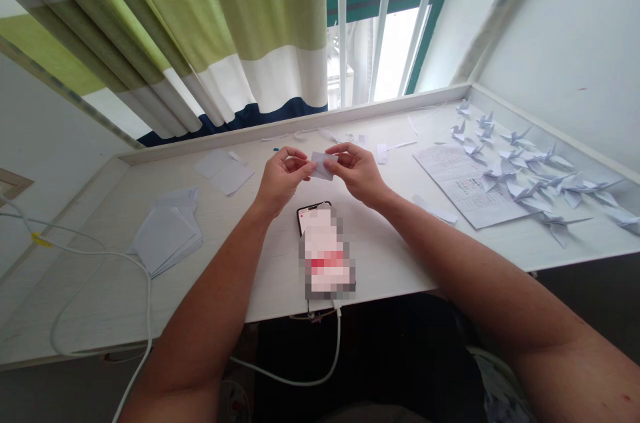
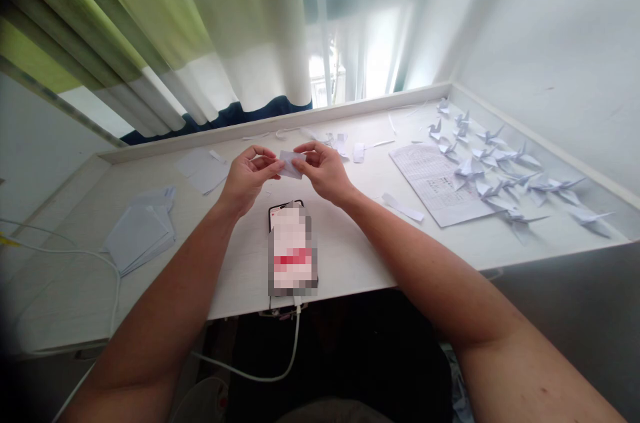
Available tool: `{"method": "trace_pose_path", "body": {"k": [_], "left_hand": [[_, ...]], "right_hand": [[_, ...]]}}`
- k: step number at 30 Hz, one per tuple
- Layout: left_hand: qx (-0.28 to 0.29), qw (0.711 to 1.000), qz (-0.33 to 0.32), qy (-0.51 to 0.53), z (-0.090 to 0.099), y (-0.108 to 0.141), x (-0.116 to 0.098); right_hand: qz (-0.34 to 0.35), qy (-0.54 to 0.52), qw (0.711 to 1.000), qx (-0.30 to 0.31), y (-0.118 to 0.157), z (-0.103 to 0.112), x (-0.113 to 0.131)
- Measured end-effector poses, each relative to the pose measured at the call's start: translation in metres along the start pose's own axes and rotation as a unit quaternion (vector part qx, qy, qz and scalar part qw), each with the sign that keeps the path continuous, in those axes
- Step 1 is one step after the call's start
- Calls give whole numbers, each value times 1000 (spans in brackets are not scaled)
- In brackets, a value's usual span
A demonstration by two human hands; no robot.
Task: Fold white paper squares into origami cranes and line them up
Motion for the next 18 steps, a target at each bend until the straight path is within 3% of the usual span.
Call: {"method": "trace_pose_path", "body": {"k": [6,18], "left_hand": [[-5,1000,-26,16,-8,1,4],[0,1000,11,5,-7,3,8]], "right_hand": [[-7,-58,997,-42,0,0,4],[22,-1,1000,9,3,-4,4]]}}
Point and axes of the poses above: each hand's wrist, its own y-axis away from the middle knuckle, its own z-axis out of the back of the hand, x = y × z, the point moved 2 cm from there along -y, towards the middle knuckle, and after that the axes turned 2 degrees about -x, right-handed, at the moved point
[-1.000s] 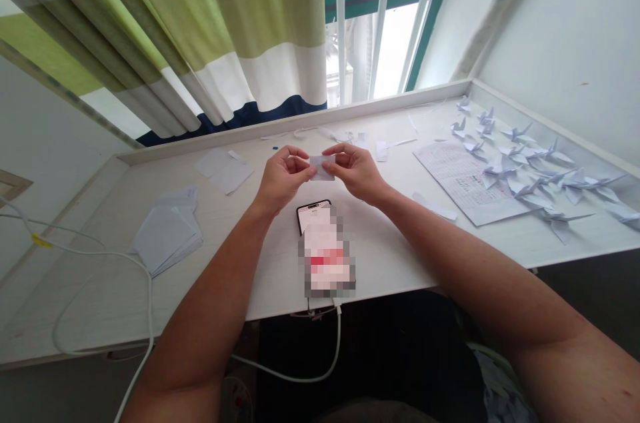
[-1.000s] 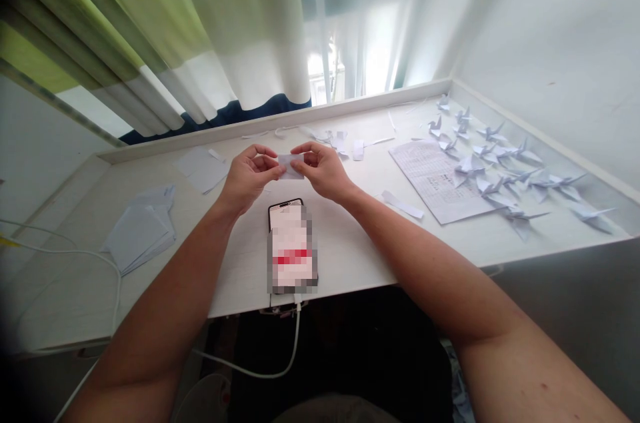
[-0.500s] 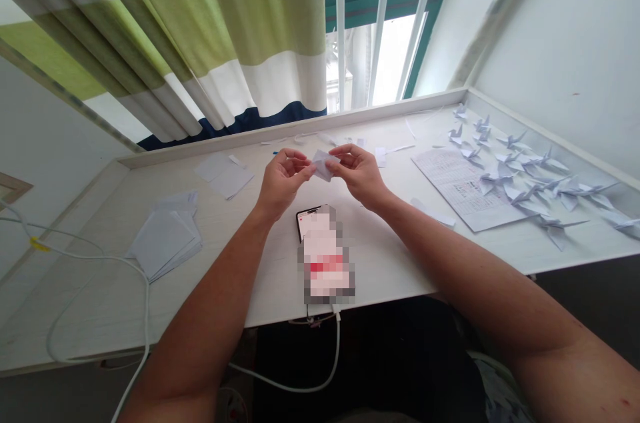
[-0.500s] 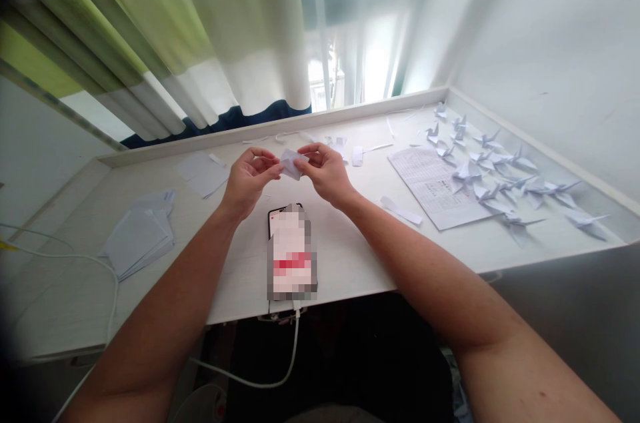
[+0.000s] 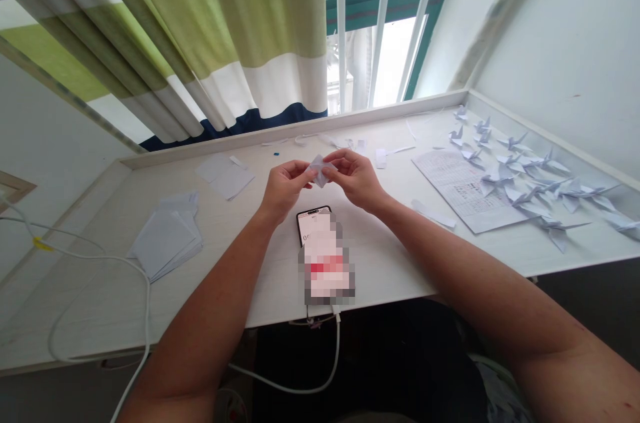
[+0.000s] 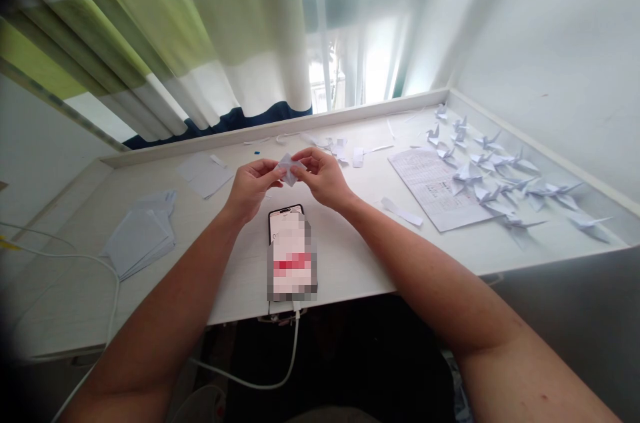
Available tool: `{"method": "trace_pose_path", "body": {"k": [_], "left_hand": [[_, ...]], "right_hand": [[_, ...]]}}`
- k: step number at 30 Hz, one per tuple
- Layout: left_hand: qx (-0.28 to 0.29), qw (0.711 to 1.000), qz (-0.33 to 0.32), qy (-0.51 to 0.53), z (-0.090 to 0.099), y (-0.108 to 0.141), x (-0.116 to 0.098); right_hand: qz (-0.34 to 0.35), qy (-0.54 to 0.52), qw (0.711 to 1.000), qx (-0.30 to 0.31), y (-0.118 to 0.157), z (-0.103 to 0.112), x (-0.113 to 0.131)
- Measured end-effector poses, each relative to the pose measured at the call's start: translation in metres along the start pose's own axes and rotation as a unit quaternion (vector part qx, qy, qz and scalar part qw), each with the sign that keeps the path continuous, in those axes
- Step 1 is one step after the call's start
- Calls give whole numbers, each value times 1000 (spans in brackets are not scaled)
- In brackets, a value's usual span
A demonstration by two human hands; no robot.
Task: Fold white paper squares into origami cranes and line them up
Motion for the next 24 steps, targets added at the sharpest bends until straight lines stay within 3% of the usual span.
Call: {"method": "trace_pose_path", "body": {"k": [15,24], "left_hand": [[-23,999,-25,-17,2,0,-4],[-8,1000,3,-20,7,-2,-4]], "right_hand": [[-9,-21,1000,-4,1,-2,1],[-5,-24,1000,10,0,-2,-3]]}}
Point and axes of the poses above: each hand's wrist, its own y-axis away from the middle knuckle, its own z-axis out of the back of the hand, x = y × z, the point moved 2 cm from there along -y, towards the middle knuckle, and after that the axes turned 2 degrees about -x, right-handed, at the moved point
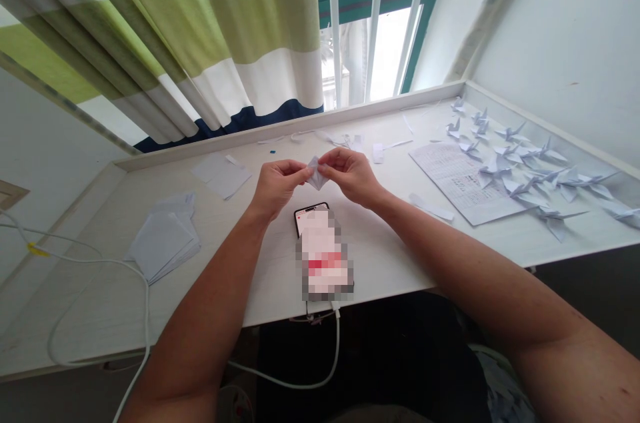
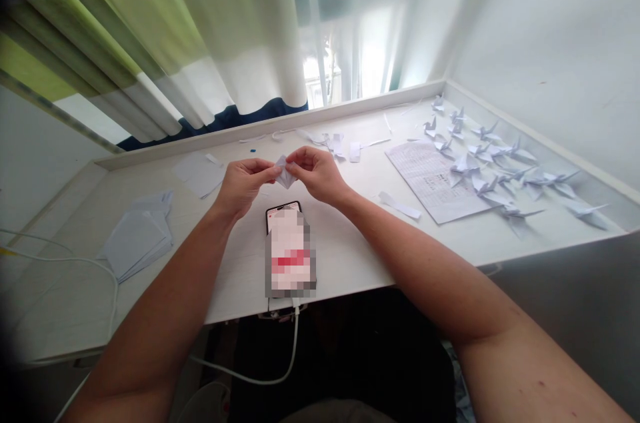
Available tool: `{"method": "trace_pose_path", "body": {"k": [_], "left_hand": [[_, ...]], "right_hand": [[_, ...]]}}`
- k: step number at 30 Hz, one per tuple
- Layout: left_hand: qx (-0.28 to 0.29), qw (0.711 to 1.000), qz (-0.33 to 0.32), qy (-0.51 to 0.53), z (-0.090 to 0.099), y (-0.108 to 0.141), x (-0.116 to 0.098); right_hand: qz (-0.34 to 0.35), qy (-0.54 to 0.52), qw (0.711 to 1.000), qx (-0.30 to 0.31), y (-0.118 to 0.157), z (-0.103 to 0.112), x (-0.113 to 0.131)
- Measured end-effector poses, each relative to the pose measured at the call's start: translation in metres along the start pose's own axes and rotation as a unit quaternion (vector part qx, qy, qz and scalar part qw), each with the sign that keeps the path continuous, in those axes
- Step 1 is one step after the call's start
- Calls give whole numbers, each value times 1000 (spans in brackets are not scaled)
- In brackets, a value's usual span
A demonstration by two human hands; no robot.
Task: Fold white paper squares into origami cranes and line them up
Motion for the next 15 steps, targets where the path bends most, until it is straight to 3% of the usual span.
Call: {"method": "trace_pose_path", "body": {"k": [6,15], "left_hand": [[13,997,70,36,1,2,-3],[43,994,96,24,6,2,-5]], "right_hand": [[3,4,1000,12,0,-1,-1],[17,20,999,23,1,-1,1]]}}
Point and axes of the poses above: each hand's wrist, its own y-axis away from the middle knuckle, its own z-axis out of the back of the hand, x = y × z, the point moved 2 cm from there along -y, towards the middle knuckle, and after that the axes turned 2 degrees about -x, right-handed, at the moved point
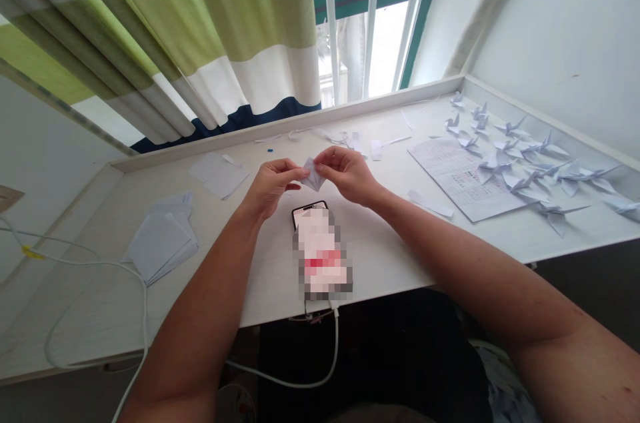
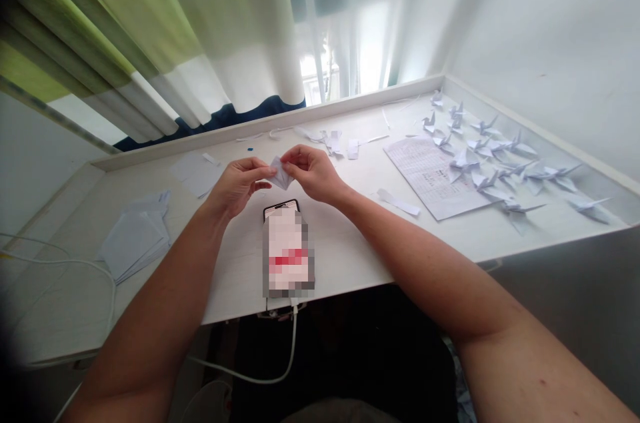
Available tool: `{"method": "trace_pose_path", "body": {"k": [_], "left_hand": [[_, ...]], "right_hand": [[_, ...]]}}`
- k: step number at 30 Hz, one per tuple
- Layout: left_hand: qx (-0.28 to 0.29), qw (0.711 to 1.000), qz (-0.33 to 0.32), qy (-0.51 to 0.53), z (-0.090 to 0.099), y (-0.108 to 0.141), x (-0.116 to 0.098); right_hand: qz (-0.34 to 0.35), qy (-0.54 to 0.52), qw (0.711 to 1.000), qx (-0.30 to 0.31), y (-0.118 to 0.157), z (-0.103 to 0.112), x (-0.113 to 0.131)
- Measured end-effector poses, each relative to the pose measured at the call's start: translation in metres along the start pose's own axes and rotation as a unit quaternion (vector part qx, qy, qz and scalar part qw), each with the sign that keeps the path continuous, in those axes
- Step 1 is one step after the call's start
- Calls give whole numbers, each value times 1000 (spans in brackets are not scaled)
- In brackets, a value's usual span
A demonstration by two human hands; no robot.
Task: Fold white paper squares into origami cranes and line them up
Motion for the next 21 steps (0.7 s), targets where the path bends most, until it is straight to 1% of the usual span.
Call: {"method": "trace_pose_path", "body": {"k": [3,5,9,12,13,15,18,21], "left_hand": [[0,1000,-1,-21,1,0,1],[-3,999,-15,-30,0,-1,1],[-17,995,-96,-30,-5,0,0],[6,992,-125,-23,-8,-1,1],[5,991,-133,-24,-8,-1,2],[-17,986,-162,-29,-6,-2,3],[-39,976,-201,-69,-4,-4,4],[-36,968,-217,-124,-3,-4,4]], "right_hand": [[3,3,1000,2,0,0,-2],[0,3,1000,0,-1,0,-4],[11,-5,999,-32,-3,3,-5],[15,-4,999,-52,-4,5,-4],[14,-2,998,-54,-4,6,-4],[11,4,999,-53,-4,6,-4],[13,19,999,-46,-4,5,-4],[19,46,998,-46,-3,5,-3]]}}
Point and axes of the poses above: each hand's wrist, its own y-axis away from the middle knuckle, its own z-axis out of the back of the hand, x = y × z, the point moved 2 cm from there along -y, towards the middle knuckle, and after that the axes turned 2 degrees about -x, right-handed, at the moved point
